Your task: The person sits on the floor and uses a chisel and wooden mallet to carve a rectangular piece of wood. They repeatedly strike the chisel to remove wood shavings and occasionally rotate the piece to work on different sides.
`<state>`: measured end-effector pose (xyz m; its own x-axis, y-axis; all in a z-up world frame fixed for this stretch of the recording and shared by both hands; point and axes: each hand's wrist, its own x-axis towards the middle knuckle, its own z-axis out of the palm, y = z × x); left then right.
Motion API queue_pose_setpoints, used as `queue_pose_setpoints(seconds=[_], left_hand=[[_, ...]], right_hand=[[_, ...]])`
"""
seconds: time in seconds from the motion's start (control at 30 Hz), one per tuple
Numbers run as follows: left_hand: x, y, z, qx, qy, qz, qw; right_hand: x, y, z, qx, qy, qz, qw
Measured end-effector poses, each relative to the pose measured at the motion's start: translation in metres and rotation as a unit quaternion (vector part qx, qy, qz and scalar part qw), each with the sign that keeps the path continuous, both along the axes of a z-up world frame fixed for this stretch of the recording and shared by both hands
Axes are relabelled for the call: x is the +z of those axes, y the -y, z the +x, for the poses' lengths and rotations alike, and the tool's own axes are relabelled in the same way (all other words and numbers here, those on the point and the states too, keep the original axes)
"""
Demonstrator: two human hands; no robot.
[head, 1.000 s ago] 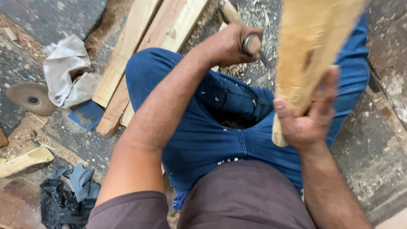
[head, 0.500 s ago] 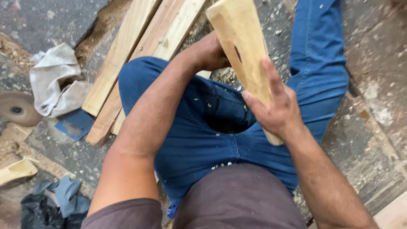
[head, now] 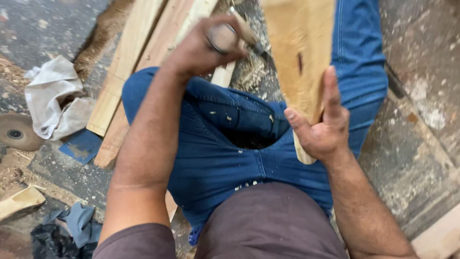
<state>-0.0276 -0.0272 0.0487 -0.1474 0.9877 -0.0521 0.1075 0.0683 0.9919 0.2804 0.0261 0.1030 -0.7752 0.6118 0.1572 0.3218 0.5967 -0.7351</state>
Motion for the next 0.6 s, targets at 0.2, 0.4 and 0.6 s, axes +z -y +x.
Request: queue_pose_setpoints(seconds=[0.2, 0.4, 0.6], left_hand=[[-0.004, -0.014, 0.004, -0.049, -0.02, 0.093, 0.994], [-0.034, -0.024, 0.03, -0.087, -0.076, 0.012, 0.993], [-0.044, -0.021, 0.035, -0.096, -0.083, 0.019, 0.992]], right_hand=[[0.023, -0.001, 0.025, -0.003, -0.084, -0.029, 0.996], [0.032, -0.003, 0.007, 0.045, -0.186, -0.068, 0.979], [0.003, 0.008, -0.012, 0.021, 0.053, 0.045, 0.997]])
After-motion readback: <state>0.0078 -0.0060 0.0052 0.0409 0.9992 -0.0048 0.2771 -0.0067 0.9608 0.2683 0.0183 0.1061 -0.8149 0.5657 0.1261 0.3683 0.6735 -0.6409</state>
